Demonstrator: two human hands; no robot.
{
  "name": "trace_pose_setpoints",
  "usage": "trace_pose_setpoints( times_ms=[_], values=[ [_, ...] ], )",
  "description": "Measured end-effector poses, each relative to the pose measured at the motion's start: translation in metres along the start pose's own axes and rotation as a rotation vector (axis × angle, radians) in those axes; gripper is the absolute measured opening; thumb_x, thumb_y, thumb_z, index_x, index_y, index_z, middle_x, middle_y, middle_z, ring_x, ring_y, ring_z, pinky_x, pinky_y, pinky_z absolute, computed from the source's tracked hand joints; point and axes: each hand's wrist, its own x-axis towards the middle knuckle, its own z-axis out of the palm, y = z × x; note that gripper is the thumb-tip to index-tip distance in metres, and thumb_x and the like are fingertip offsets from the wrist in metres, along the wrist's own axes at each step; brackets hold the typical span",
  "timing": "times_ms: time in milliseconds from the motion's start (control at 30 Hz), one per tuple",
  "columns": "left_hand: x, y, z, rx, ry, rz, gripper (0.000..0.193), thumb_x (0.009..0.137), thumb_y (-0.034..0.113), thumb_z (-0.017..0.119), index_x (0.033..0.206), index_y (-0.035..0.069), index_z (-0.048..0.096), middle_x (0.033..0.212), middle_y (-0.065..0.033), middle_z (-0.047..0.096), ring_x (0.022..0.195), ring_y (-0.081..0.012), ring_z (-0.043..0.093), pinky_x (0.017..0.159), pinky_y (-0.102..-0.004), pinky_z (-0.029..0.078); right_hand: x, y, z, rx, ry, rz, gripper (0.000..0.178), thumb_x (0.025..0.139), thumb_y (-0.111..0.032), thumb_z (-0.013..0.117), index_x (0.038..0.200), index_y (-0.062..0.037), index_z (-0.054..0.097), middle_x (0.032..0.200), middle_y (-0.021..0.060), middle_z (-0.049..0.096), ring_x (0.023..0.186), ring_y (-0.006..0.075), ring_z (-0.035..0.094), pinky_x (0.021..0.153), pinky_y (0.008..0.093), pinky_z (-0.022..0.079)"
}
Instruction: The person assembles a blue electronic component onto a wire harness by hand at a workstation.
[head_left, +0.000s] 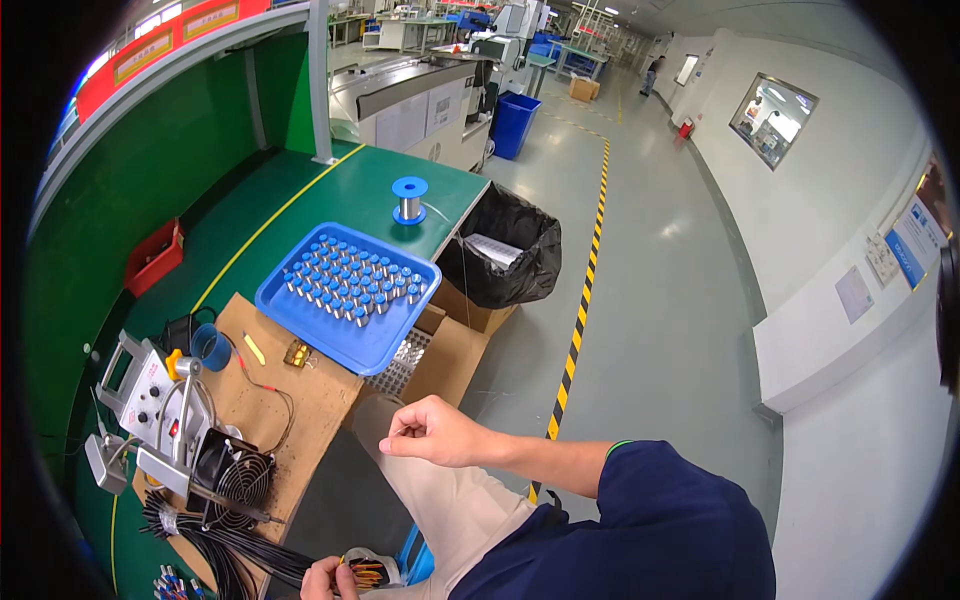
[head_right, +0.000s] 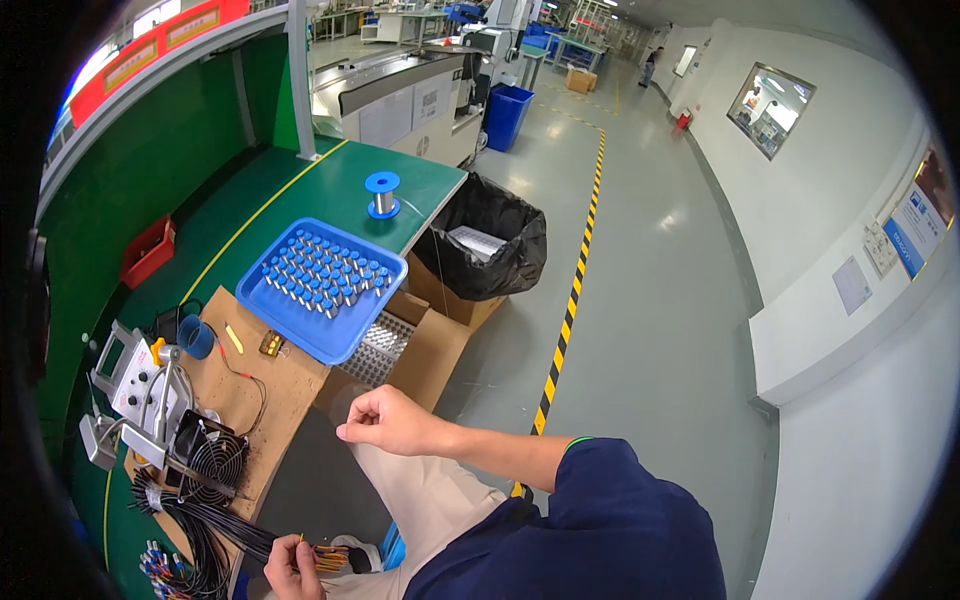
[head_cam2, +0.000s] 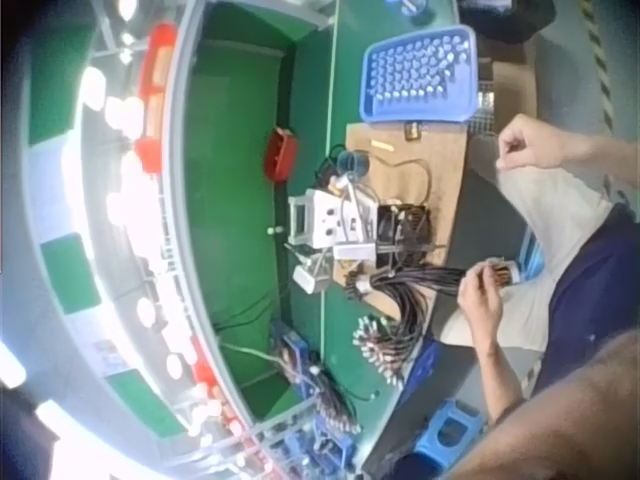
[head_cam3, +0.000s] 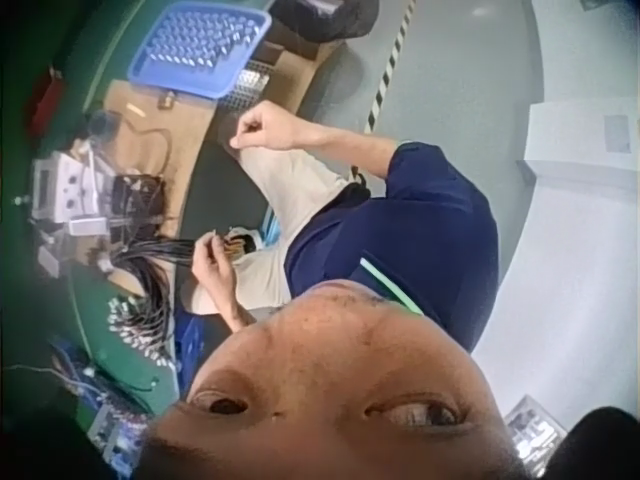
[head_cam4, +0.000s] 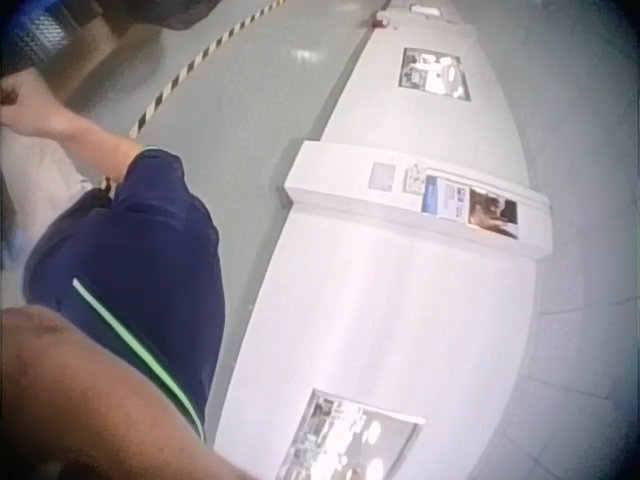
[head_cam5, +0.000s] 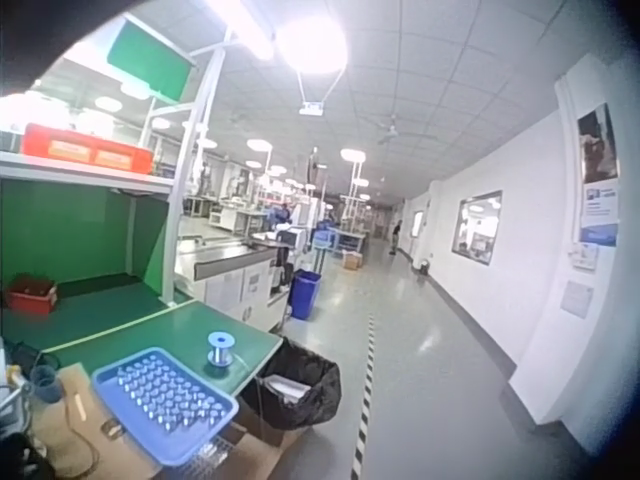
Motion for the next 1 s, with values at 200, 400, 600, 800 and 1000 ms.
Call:
trace_pose_setpoints(
  times_ms=[200,400,600,800,1000],
  values=[
    [-0.005,0.011,0.008,0.053,0.063,0.035,0.003,0.098,-0.003,0.067,0.099,-0.005,0.069,0.081,-0.0124,0.069,0.07,-0.0188,0.068,0.067,-0.0296,0.052,-0.009,-0.027,-0.005,-0.033,0.056,-0.056,0.02,0.099,-0.019,0.081,0.093,-0.001,0.076,0.076,-0.0005,0.071,0.071,0.0035,0.06,0.063,0.0257,0.05],
    [-0.001,-0.008,0.004,0.012,0.014,-0.005,0.004,0.097,-0.005,0.067,0.101,-0.005,0.068,0.081,-0.0116,0.071,0.072,-0.0186,0.071,0.068,-0.03,0.054,0.034,-0.043,-0.047,-0.371,0.416,-0.158,0.017,0.095,-0.016,0.08,0.102,0.0001,0.077,0.072,0.0059,0.073,0.065,0.0097,0.066,0.061,0.03,0.052],
    [0.002,-0.018,0.009,-0.098,-0.011,-0.008,0.005,0.103,-0.001,0.064,0.104,-0.005,0.067,0.077,-0.005,0.068,0.068,-0.0088,0.066,0.065,-0.0249,0.053,0.083,-0.059,-0.122,-1.162,0.715,-0.048,0.039,0.085,-0.035,0.085,0.104,-0.0009,0.08,0.086,0.019,0.078,0.084,0.0381,0.078,0.079,0.0475,0.063],
    [-0.002,-0.009,0.005,-0.329,0.018,-0.205,0.011,0.106,0.008,0.067,0.106,-0.003,0.07,0.08,-0.0019,0.069,0.068,-0.0054,0.06,0.064,-0.0234,0.051,0.11,-0.045,-0.106,-1.257,0.745,0.026,0.038,0.081,-0.04,0.087,0.088,-0.004,0.08,0.085,0.0215,0.077,0.084,0.0395,0.078,0.078,0.0514,0.063],
    [0.007,0.013,0.001,-0.162,0.023,-0.173,0.011,0.104,0.007,0.071,0.107,-0.004,0.074,0.086,-0.0055,0.074,0.075,-0.0098,0.064,0.07,-0.0261,0.054,0.072,-0.056,-0.075,-0.788,0.709,-0.16,0.033,0.082,-0.028,0.082,0.086,0.0024,0.071,0.078,0.0211,0.075,0.073,0.0361,0.076,0.07,0.0461,0.061]
  ],
)
